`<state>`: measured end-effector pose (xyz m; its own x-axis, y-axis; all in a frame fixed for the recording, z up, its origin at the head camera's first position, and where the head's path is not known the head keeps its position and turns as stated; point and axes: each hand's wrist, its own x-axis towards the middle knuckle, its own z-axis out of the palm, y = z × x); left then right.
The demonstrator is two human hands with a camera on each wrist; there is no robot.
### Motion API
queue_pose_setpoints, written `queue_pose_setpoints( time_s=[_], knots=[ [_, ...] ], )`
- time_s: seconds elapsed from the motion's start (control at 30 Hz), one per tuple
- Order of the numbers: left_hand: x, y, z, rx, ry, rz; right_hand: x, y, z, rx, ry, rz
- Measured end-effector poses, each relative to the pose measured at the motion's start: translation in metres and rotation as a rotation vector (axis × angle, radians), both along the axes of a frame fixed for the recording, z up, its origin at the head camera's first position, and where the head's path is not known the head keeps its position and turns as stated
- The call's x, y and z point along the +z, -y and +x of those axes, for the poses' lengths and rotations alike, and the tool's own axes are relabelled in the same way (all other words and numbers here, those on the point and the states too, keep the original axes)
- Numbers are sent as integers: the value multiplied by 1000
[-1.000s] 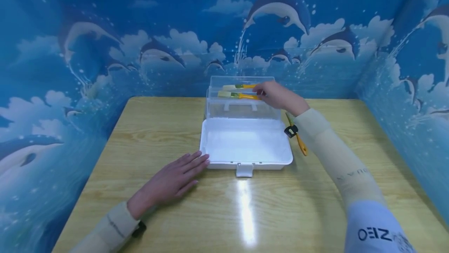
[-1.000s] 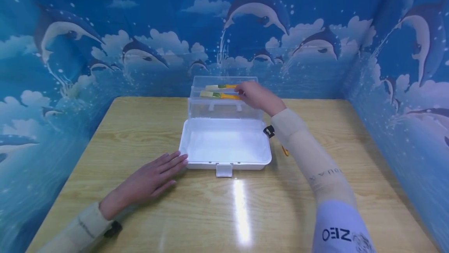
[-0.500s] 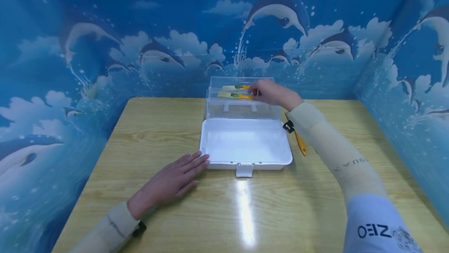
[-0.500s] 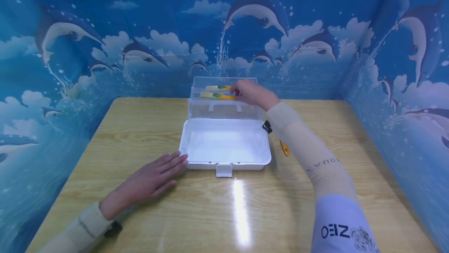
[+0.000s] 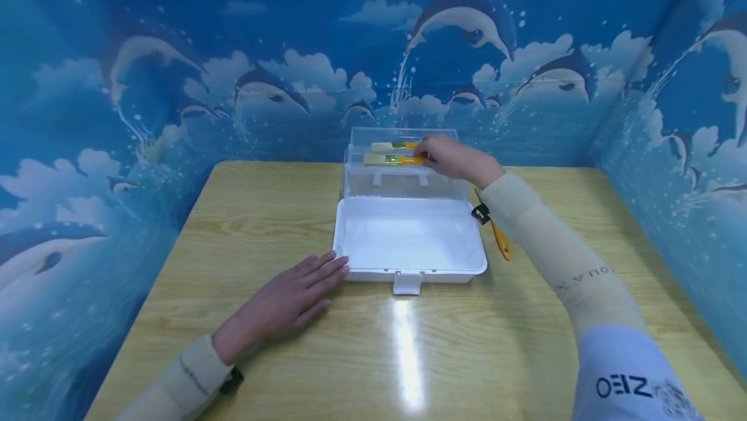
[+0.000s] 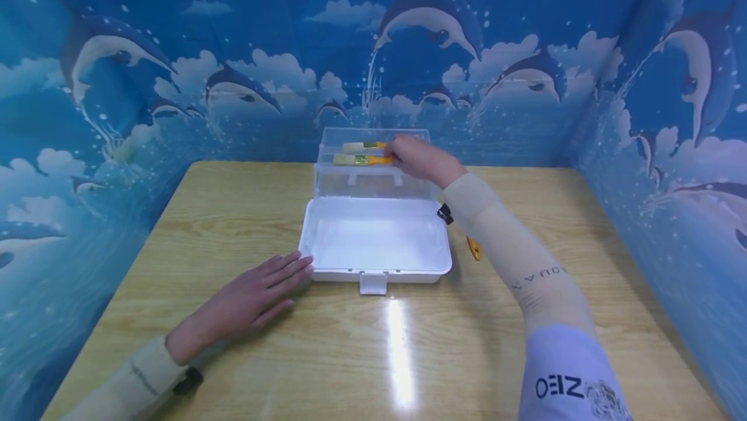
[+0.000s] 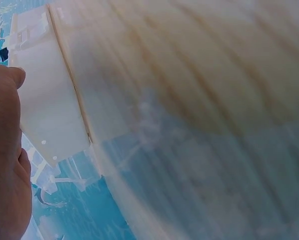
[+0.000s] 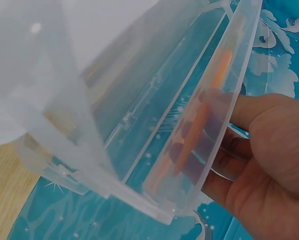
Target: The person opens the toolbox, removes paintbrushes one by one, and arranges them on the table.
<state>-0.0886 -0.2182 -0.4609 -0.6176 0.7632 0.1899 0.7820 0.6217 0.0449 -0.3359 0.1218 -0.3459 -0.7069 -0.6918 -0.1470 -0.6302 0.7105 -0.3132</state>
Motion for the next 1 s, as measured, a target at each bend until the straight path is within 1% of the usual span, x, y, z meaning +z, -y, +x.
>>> queue_pose_setpoints(
  time_s=[0.3,0.5,0.73,1.0],
  knots=[
    [-1,0,0,-5,-19,9,-3,-4,1,4,1,-31],
    [0,0,0,0,-7,7,-5,-7,2,11,-11,-57],
    [0,0,0,6,-4,1,-4,-9,2,-16,-8,-70],
    [1,-1,1,8,2,0,-6,-13,2,-15,-20,-84]
  ],
)
